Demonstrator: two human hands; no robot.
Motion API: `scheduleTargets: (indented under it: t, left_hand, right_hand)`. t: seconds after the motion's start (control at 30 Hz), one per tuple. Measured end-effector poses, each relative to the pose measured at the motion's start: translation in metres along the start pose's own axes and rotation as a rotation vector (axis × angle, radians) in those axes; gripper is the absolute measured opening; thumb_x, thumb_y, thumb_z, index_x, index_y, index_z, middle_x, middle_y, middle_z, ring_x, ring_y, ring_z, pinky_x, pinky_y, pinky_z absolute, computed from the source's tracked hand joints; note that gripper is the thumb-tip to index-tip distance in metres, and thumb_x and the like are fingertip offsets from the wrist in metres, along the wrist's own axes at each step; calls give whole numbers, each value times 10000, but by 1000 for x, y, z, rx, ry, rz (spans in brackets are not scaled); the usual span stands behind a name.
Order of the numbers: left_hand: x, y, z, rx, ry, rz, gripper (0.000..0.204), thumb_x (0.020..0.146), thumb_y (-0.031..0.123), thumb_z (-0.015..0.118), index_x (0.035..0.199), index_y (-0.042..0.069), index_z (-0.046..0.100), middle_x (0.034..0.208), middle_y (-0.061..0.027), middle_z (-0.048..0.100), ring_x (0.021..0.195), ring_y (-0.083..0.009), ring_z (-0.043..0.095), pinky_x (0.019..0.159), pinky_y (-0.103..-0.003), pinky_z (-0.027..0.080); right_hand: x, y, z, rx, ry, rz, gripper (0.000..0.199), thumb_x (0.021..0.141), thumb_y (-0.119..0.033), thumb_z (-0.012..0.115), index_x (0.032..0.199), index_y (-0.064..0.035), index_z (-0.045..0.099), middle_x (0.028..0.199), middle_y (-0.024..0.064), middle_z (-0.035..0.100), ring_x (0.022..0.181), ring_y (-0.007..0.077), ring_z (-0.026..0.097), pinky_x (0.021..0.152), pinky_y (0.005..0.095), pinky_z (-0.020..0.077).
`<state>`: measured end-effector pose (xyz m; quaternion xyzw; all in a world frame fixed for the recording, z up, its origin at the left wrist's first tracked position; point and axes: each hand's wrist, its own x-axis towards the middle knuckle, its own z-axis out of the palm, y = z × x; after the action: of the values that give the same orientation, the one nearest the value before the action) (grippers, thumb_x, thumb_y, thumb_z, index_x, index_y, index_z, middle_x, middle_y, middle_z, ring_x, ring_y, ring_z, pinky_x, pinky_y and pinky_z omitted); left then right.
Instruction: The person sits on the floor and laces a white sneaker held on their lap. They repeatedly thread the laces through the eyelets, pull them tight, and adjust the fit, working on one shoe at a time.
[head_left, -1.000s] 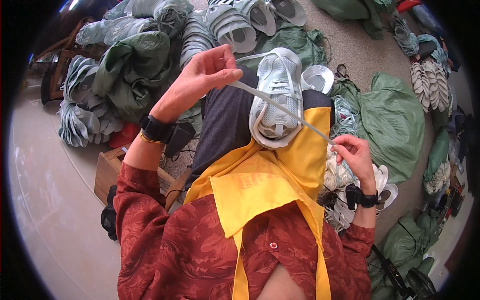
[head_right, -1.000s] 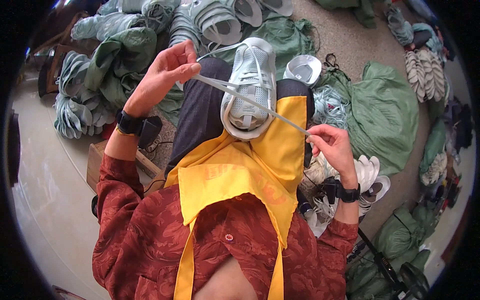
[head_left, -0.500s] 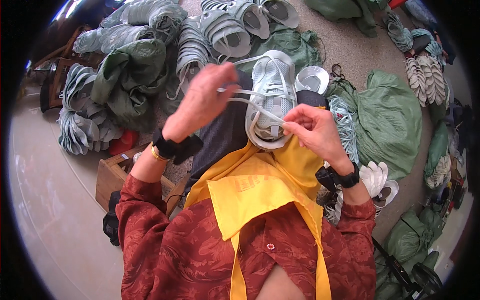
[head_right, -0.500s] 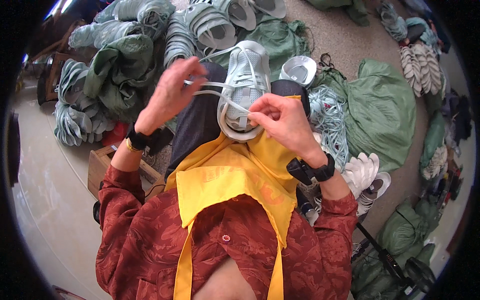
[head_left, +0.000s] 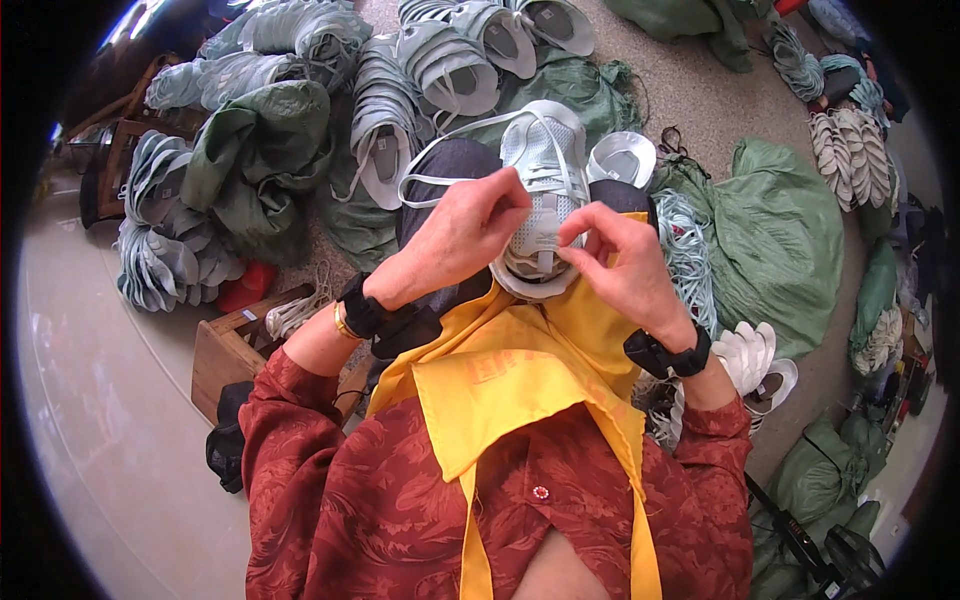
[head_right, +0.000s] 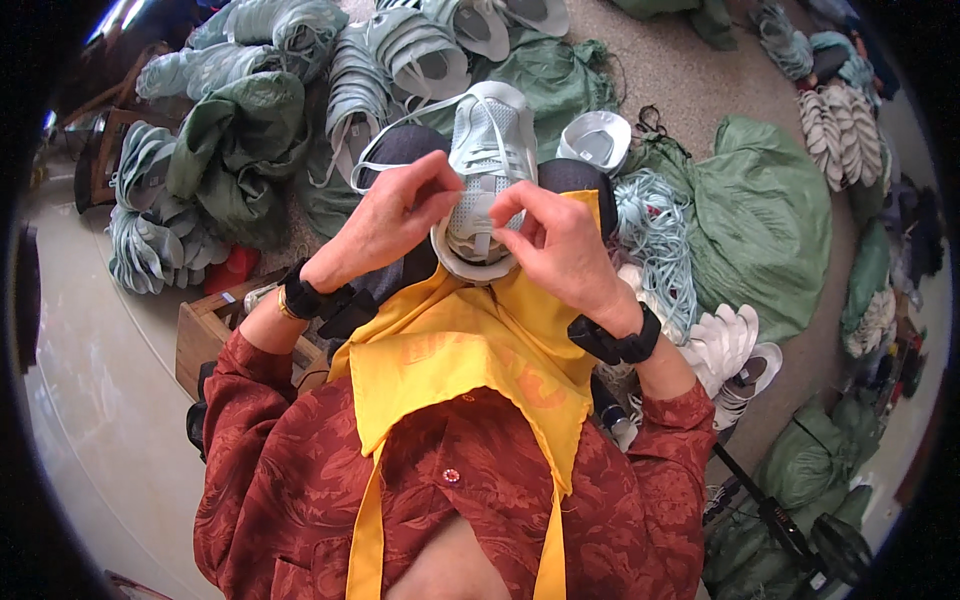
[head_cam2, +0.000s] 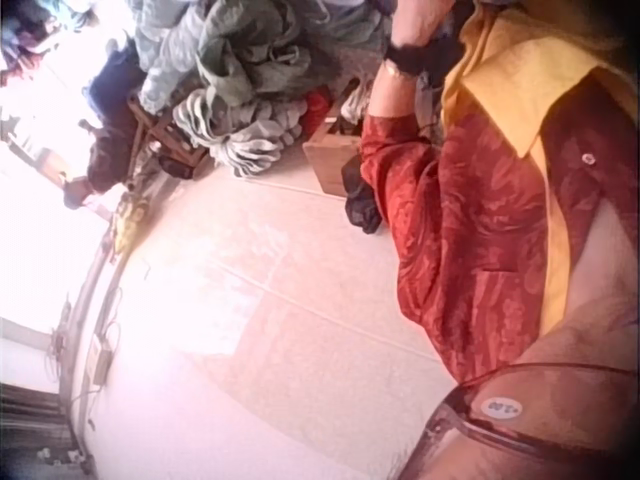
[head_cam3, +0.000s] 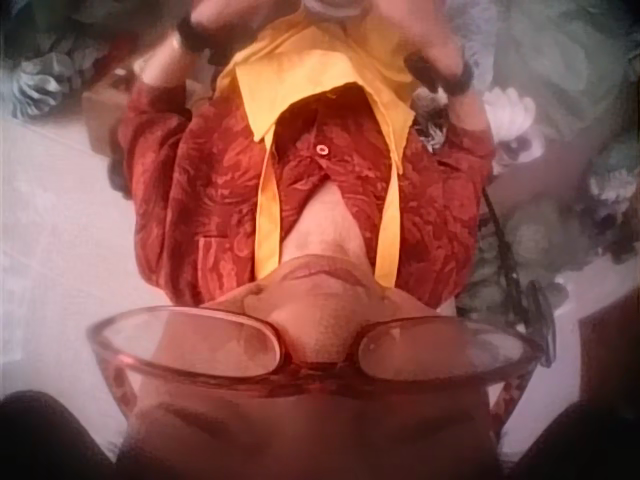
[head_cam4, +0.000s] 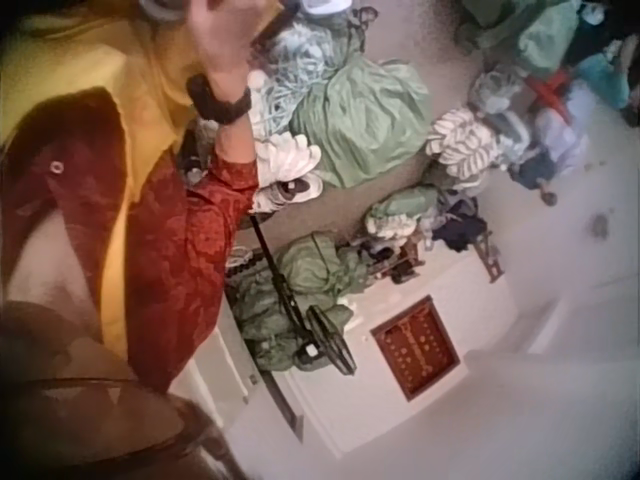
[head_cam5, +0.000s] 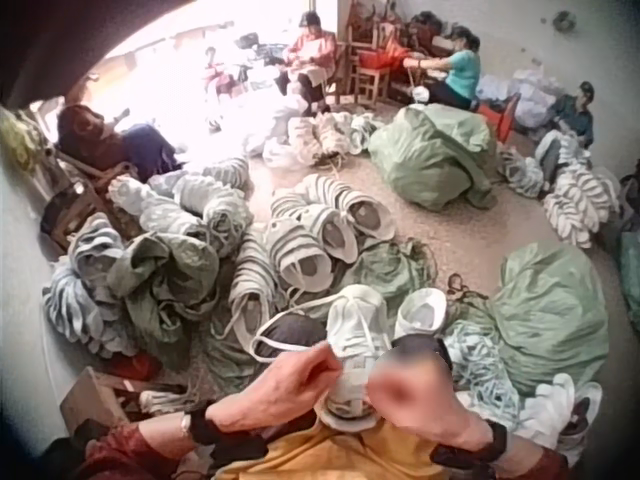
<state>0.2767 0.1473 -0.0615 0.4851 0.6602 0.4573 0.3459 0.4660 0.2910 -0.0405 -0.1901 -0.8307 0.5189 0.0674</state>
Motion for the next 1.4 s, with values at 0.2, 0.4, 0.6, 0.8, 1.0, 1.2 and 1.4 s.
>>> scheduleTargets:
  t: [0.2, 0.4, 0.6, 0.8, 1.0, 1.2, 1.4]
  left_hand:
    - [0, -3, 5, -42, 42, -140, 114, 968, 55, 655, 948, -50, 615, 730, 7, 565, 668, -25, 472, 569, -241, 420]
    - [6, -2, 11, 41, 96, -132, 145, 881, 77, 682, 925, -59, 657, 731, -175, 686, 651, -244, 692, 617, -356, 522]
    - [9, -6, 18, 104, 119, -120, 140, 904, 68, 682, 912, -64, 636, 684, -91, 639, 619, -102, 573, 575, -295, 470]
    - [14, -7, 23, 100, 104, -54, 97, 890, 46, 659, 917, -42, 631, 664, -111, 610, 585, -138, 547, 562, -316, 448]
    - [20, -9, 25, 70, 77, 29, 63, 851, 12, 610, 908, -15, 607, 687, -210, 614, 624, -386, 633, 590, -415, 487]
    - [25, -19, 26, -61, 34, 6, 85, 873, 12, 591, 955, -6, 604, 724, -182, 607, 613, -270, 578, 610, -379, 471]
    - [25, -16, 27, -97, 18, -108, 68, 910, 16, 616, 969, -16, 608, 749, -62, 574, 688, -97, 496, 625, -291, 445]
  right_hand:
    - [1, 12, 13, -397, 22, -414, 236, 763, 23, 721, 978, -49, 653, 936, 87, 607, 849, 278, 649, 715, 396, 544]
    - [2, 18, 17, -394, 108, -612, 211, 758, 35, 704, 955, -34, 678, 925, 93, 628, 843, 289, 663, 718, 387, 557]
    - [-2, 16, 13, -314, 210, -584, 231, 763, 64, 731, 972, -31, 703, 920, 90, 654, 803, 283, 667, 697, 369, 556]
    - [-2, 14, 13, -295, 219, -549, 204, 788, 52, 742, 970, -33, 708, 908, 85, 656, 799, 278, 667, 697, 364, 554]
    - [-3, 16, 14, -258, 232, -511, 189, 800, 45, 756, 964, -40, 715, 903, 86, 663, 795, 275, 673, 691, 357, 555]
    - [-5, 16, 13, -232, 260, -455, 214, 792, 54, 774, 971, -54, 730, 908, 86, 679, 778, 267, 682, 672, 347, 556]
    - [-6, 15, 15, -226, 275, -426, 215, 788, 61, 773, 965, -54, 731, 905, 89, 680, 774, 272, 686, 674, 349, 559]
